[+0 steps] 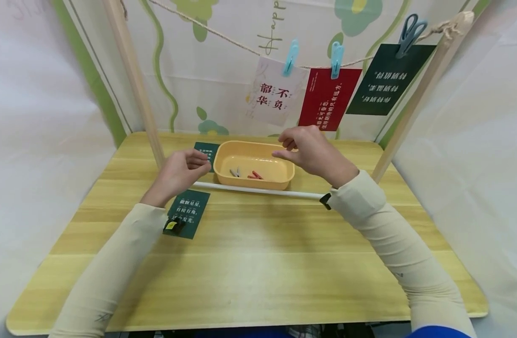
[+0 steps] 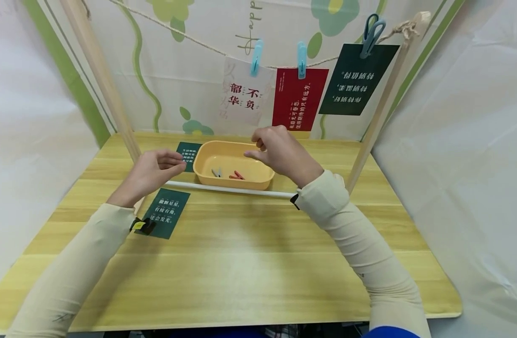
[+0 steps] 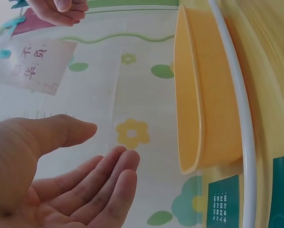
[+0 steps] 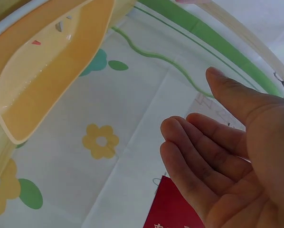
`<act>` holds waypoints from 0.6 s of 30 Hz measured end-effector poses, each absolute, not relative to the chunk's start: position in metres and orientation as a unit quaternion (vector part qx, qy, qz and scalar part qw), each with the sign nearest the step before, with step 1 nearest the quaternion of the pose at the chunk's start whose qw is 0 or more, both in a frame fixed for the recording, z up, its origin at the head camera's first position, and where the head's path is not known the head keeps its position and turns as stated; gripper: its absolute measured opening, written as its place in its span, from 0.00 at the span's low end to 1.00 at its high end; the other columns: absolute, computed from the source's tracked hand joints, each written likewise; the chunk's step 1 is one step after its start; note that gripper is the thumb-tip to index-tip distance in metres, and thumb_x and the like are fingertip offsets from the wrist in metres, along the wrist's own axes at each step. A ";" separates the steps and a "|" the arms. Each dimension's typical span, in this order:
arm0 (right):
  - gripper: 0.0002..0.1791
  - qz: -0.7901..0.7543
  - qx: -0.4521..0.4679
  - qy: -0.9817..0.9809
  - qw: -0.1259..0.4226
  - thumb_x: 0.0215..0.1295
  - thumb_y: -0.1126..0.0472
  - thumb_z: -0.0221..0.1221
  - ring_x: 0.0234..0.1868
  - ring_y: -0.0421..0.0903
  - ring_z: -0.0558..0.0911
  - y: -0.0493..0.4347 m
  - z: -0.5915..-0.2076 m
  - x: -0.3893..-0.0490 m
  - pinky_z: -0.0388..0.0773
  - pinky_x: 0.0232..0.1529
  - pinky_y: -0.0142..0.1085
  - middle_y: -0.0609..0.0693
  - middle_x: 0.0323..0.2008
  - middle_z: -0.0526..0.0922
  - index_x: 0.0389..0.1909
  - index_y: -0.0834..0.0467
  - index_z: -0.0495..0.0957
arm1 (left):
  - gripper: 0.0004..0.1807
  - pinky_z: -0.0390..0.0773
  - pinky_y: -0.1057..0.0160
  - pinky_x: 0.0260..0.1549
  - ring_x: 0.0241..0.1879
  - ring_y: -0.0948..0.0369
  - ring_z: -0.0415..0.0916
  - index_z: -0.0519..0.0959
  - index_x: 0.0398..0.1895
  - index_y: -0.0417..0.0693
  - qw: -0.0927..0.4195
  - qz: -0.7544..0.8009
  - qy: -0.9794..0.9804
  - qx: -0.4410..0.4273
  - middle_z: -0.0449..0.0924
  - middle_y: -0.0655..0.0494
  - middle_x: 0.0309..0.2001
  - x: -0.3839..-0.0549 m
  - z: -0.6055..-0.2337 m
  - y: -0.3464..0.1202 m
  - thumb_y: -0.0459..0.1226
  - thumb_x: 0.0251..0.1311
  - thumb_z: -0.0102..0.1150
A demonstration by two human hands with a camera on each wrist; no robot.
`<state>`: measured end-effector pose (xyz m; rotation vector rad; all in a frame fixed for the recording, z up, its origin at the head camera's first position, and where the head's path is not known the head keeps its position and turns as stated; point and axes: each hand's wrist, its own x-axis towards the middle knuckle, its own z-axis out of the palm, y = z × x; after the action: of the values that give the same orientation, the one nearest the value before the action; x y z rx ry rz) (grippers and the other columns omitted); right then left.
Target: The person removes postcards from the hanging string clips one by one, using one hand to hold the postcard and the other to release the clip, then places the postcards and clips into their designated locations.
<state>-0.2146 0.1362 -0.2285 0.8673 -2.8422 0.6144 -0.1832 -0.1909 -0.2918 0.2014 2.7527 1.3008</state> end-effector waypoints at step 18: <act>0.20 0.204 0.274 -0.932 0.119 0.65 0.56 0.74 0.46 0.55 0.89 0.149 -0.199 -0.207 0.87 0.55 0.49 0.60 0.46 0.90 0.51 0.64 0.86 | 0.21 0.82 0.47 0.62 0.61 0.47 0.83 0.80 0.64 0.40 -0.037 0.475 0.875 0.085 0.85 0.41 0.60 -0.205 -0.276 -0.161 0.42 0.75 0.63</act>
<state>-0.2070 0.1494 -0.1987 0.8013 -2.7260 0.5974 -0.2050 -0.1612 -0.2757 0.2743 2.8166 1.5282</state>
